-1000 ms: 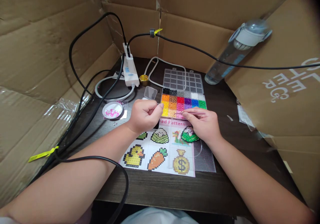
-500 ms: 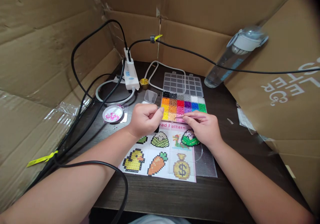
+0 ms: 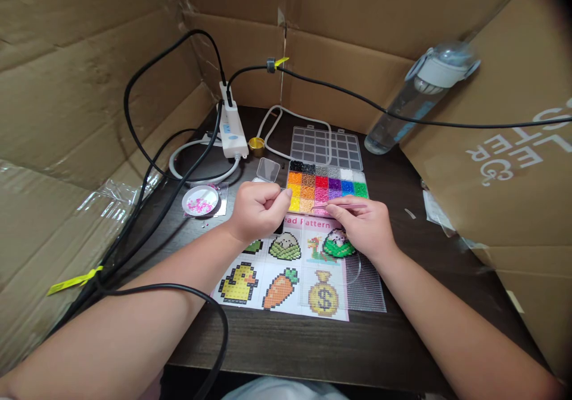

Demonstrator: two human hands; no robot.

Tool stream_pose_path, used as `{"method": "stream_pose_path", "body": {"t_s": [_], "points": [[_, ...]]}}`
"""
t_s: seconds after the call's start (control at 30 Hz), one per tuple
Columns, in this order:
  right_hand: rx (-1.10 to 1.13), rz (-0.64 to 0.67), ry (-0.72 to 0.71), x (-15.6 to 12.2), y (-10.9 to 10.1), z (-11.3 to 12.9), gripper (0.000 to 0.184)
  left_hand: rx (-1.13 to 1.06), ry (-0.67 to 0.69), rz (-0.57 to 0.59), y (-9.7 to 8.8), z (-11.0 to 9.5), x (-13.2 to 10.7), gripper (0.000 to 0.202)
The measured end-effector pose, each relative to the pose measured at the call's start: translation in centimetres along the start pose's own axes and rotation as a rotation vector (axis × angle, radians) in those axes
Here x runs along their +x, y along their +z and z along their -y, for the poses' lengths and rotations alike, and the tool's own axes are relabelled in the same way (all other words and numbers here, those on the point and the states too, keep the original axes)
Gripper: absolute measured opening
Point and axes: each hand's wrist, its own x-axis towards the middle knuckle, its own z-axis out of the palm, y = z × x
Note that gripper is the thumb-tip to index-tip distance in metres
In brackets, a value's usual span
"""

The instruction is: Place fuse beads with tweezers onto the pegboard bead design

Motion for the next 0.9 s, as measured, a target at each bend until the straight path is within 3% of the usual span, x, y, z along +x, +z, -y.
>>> {"method": "stream_pose_path", "body": {"t_s": [0.17,0.33,0.5,0.7,0.9], "points": [[0.015,-0.089,-0.063,0.0,-1.1,0.6,0.007,-0.004,-0.017,0.01,0.0,-0.2,0.0,0.051],[0.088,-0.177,-0.16,-1.7,-4.8,2.0,0.003,-0.011,-0.027,0.001,0.0,-0.2,0.2,0.051],[0.046,-0.092,-0.026,-5.6,-7.9,0.2,0.006,-0.009,-0.049,0.01,0.0,-0.1,0.2,0.051],[0.117,-0.057,0.051,-8.3,-7.6,-3.3,0.006,-0.014,-0.052,0.009,0.1,-0.2,0.1,0.052],[0.123,-0.037,0.031,-8.4,-7.2,-3.3,0.008,-0.003,-0.071,0.022,0.1,-0.2,0.1,0.053]]}}
